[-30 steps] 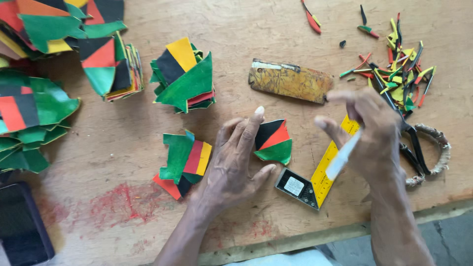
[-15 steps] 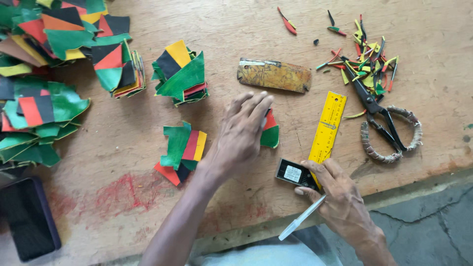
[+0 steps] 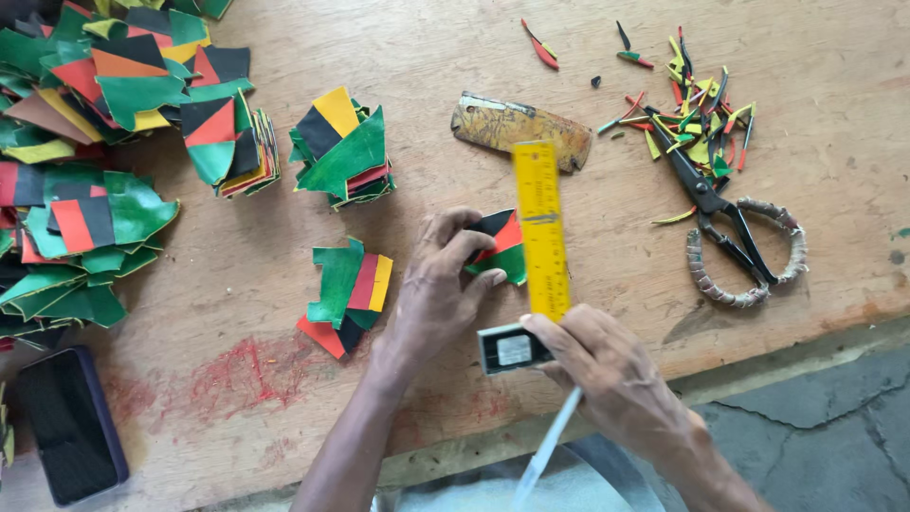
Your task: The person measures and marks small, multicolored triangular pieces of material using a yellow ruler and a white pen. They then use large scissors to cut the marked pieces on a wooden workbench.
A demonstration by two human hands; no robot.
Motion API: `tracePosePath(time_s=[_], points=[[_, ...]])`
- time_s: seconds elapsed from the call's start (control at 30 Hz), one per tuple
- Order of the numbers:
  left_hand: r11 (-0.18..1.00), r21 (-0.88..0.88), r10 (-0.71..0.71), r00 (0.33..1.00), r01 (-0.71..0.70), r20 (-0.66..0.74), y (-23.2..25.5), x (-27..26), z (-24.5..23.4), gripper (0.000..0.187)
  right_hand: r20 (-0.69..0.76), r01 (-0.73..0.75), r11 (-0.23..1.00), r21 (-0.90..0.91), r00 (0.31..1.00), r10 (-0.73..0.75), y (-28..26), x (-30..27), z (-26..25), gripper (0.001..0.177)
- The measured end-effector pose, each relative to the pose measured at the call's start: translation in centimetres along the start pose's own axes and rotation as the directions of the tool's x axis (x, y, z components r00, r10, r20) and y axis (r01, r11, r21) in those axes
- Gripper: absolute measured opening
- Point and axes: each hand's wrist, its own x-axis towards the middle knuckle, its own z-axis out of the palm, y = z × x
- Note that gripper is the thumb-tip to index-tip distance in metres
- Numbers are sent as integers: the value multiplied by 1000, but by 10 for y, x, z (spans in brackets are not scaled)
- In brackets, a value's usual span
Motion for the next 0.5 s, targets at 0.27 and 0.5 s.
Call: tracePosePath(time_s=[0.27, 0.5], points=[[965, -263, -35, 995, 8, -98, -12, 0, -6, 33, -6, 103, 993, 64, 995, -103, 4, 29, 17, 54], [999, -21, -47, 993, 50, 106, 3, 3, -13, 46, 49, 106, 994, 15, 993, -106, 10, 13, 29, 54]])
